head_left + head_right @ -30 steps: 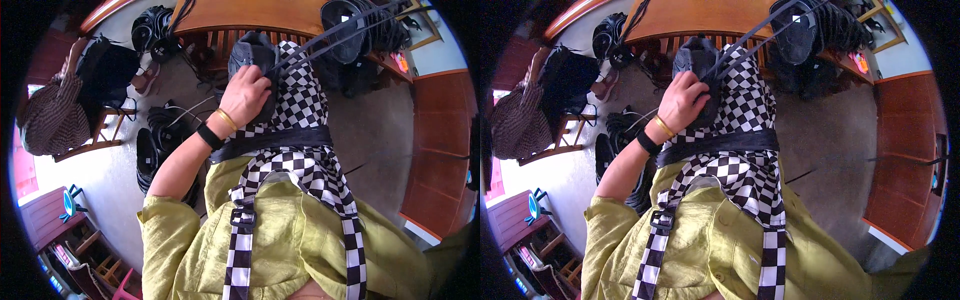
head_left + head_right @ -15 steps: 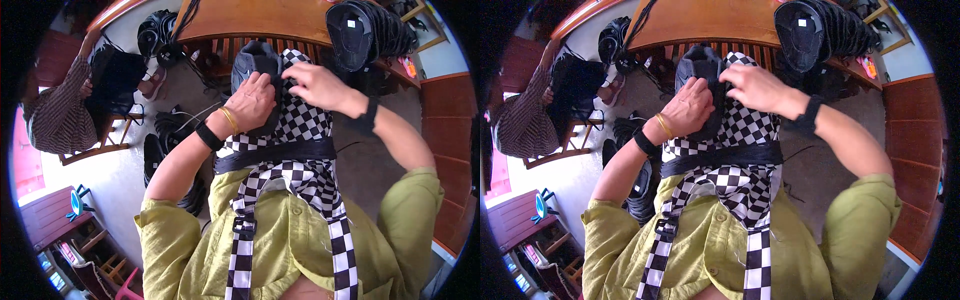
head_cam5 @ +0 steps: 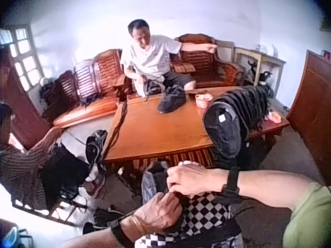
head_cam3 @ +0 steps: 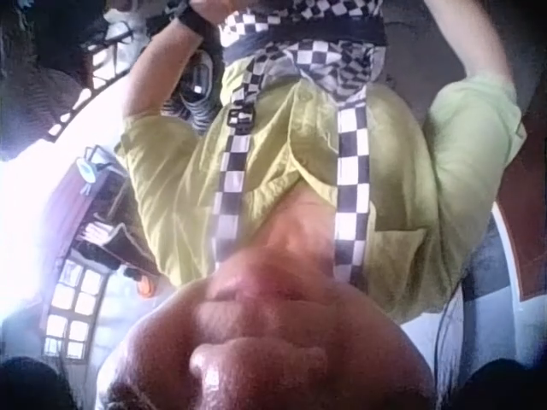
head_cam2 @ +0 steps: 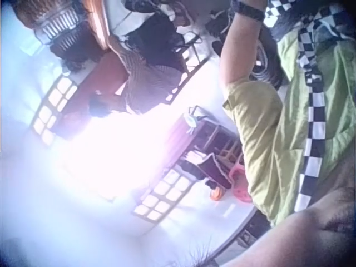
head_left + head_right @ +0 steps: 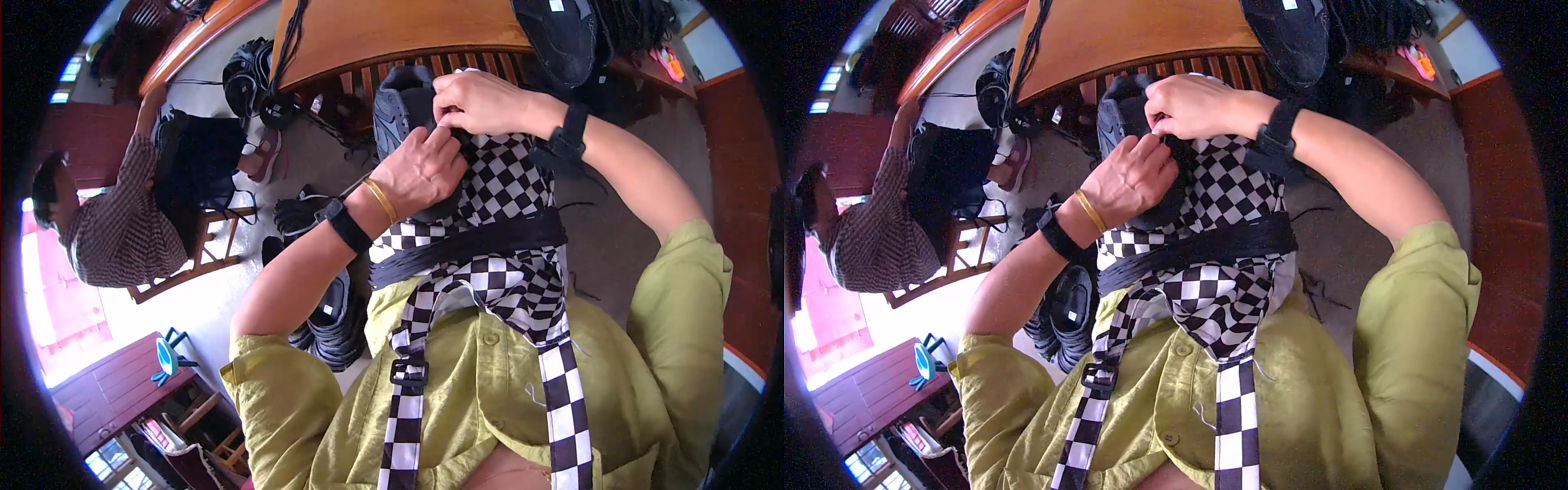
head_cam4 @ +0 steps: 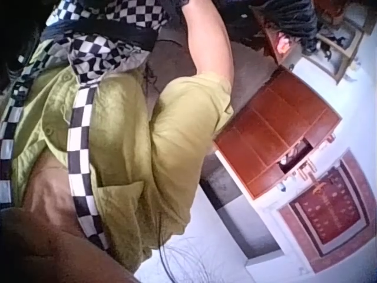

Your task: The person is lacing a black sneaker with long black laces.

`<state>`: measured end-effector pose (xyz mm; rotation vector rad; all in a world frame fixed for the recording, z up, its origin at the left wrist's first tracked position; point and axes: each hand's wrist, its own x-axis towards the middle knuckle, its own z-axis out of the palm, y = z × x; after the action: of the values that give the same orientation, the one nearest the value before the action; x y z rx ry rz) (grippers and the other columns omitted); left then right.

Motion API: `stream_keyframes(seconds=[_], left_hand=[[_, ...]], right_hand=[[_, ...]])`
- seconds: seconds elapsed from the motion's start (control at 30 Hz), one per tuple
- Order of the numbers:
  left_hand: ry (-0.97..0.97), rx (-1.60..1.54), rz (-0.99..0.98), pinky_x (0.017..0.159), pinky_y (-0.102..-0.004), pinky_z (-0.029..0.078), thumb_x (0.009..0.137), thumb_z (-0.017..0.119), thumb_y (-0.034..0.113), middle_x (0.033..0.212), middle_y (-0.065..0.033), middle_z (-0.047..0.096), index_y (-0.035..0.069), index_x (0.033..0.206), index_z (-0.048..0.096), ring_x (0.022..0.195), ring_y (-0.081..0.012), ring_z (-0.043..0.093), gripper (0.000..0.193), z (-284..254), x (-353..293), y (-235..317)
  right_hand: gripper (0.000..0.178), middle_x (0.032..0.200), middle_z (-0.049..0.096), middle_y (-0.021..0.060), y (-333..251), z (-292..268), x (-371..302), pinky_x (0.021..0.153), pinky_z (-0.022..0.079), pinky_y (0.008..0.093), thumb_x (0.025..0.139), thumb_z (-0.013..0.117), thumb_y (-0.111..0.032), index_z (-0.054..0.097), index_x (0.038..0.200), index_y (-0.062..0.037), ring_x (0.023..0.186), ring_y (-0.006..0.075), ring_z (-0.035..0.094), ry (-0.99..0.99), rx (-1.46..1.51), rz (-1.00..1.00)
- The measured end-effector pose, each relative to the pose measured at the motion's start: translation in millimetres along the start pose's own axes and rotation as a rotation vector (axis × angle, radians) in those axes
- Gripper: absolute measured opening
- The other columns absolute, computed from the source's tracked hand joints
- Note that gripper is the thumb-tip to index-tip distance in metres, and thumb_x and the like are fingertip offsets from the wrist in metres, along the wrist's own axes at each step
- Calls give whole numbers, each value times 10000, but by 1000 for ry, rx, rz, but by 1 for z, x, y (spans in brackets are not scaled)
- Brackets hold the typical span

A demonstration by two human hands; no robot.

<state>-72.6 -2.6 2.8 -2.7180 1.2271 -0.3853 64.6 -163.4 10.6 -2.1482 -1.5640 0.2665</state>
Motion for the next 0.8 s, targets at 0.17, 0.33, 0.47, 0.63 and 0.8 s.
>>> stream_keyframes(seconds=[0.17, 0.33, 0.47, 0.63, 0.8], left_hand=[[13, 20, -29, 756, -347, 475, 798, 586, 137, 947, -106, 587, 42, 872, 613, 988, -247, 570, 124, 5, -1, 4], [-33, -166, -292, 796, -395, 473, 803, 634, 117, 1004, -156, 560, -2, 923, 600, 967, -306, 538, 172, 6, 5, 10], [17, -248, -520, 806, -431, 458, 814, 681, 123, 1028, -185, 534, -28, 942, 592, 960, -334, 511, 217, 16, 7, 23], [174, -357, -695, 780, -441, 452, 788, 737, 145, 914, -155, 539, 22, 879, 592, 895, -343, 517, 210, 26, 7, 26], [290, -444, -732, 750, -451, 449, 744, 790, 144, 902, -142, 527, 51, 913, 566, 876, -347, 520, 296, 33, 9, 32]], right_hand=[[116, 887, 620, 119, -10, -8, 13, 756, 511, 454, 835, 665, -107, 725, 877, -17, 862, 341, 659, -189, -74, -19], [107, 915, 642, 145, -9, -4, 25, 778, 523, 464, 827, 642, -80, 705, 846, 4, 907, 361, 666, -270, -193, 19], [105, 882, 642, 161, -9, -3, 30, 793, 527, 469, 828, 650, -79, 697, 833, 15, 907, 371, 665, -296, -178, 32], [132, 864, 638, 175, -10, -7, 29, 750, 538, 452, 807, 703, -97, 688, 805, 35, 857, 373, 674, -186, -293, -168], [121, 858, 642, 177, 0, -17, 45, 735, 545, 439, 747, 761, -50, 687, 786, 37, 855, 368, 690, -237, -382, -175]])
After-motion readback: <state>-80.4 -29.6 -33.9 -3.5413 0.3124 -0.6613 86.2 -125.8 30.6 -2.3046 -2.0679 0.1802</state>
